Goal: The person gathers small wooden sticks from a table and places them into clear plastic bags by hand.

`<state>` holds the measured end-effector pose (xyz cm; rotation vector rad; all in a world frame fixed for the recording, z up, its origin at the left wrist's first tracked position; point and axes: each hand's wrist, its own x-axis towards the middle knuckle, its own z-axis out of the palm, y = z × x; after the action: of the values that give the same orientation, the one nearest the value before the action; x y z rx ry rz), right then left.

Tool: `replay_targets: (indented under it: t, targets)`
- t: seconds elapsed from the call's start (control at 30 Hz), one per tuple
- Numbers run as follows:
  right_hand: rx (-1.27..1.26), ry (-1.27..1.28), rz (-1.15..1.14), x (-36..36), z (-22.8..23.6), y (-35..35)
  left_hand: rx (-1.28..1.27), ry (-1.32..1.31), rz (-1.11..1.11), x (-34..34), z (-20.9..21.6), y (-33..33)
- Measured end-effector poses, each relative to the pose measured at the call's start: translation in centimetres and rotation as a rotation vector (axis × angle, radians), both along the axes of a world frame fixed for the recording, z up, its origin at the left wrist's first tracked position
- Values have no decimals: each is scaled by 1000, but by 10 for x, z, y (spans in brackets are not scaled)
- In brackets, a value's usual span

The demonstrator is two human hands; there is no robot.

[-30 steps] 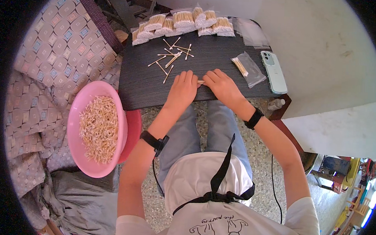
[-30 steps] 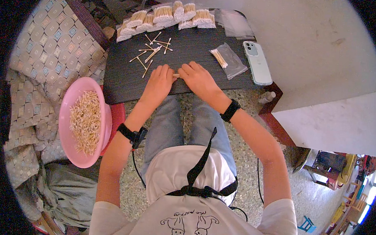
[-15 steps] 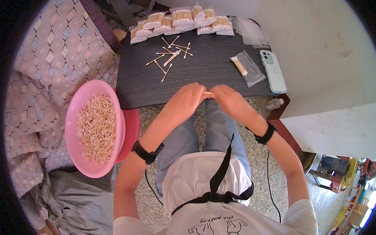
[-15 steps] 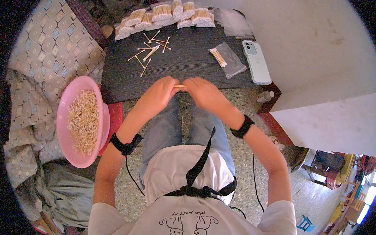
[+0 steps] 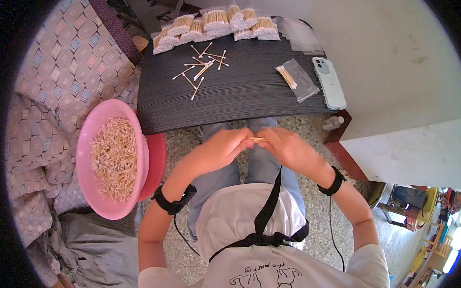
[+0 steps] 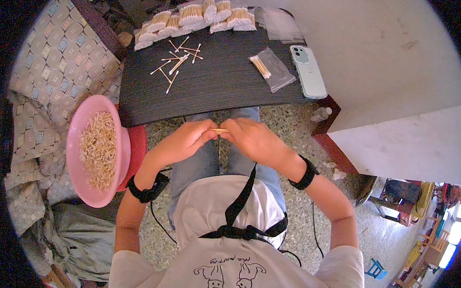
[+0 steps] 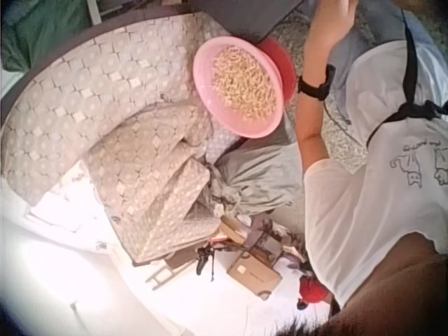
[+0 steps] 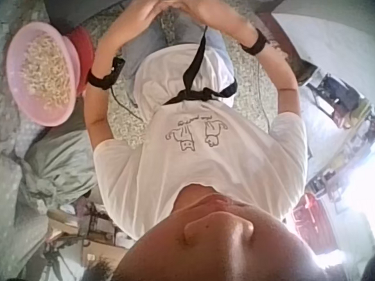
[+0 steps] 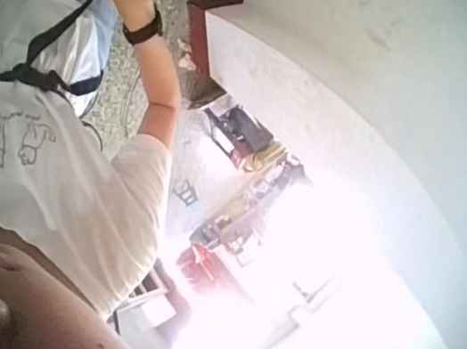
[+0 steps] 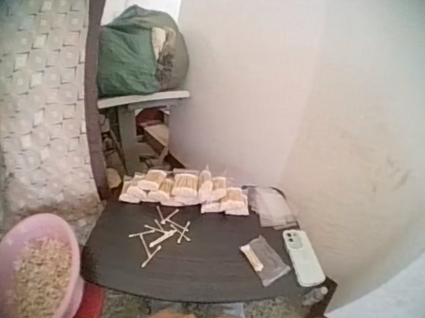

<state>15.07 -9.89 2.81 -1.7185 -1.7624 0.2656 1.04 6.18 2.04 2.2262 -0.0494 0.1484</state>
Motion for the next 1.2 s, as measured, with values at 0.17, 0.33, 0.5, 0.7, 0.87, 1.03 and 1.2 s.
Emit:
replay_targets:
  t: [0.17, 0.33, 0.5, 0.7, 0.87, 1.03, 1.2]
  targets:
    - [-85, -110, -43, -7, 3, -4, -106, 9, 76, -3, 4, -11]
    - [-24, -142, 19, -10, 0, -9, -60, 79, 77, -9, 3, -15]
    - [86, -252, 76, -4, -10, -15, -103, 57, 28, 1, -9, -19]
    - [-48, -250, -99, 16, -19, -39, -56, 43, -20, 42, -20, -31]
    - [-22, -101, -508, 70, -37, -57, -125, -263, 266, 77, -27, -42]
    - [-50, -115, -755, 95, -26, -37, -105, -185, 204, 73, -42, -45]
    - [-175, -287, -819, 113, -28, 11, -83, -153, 184, 59, -41, -42]
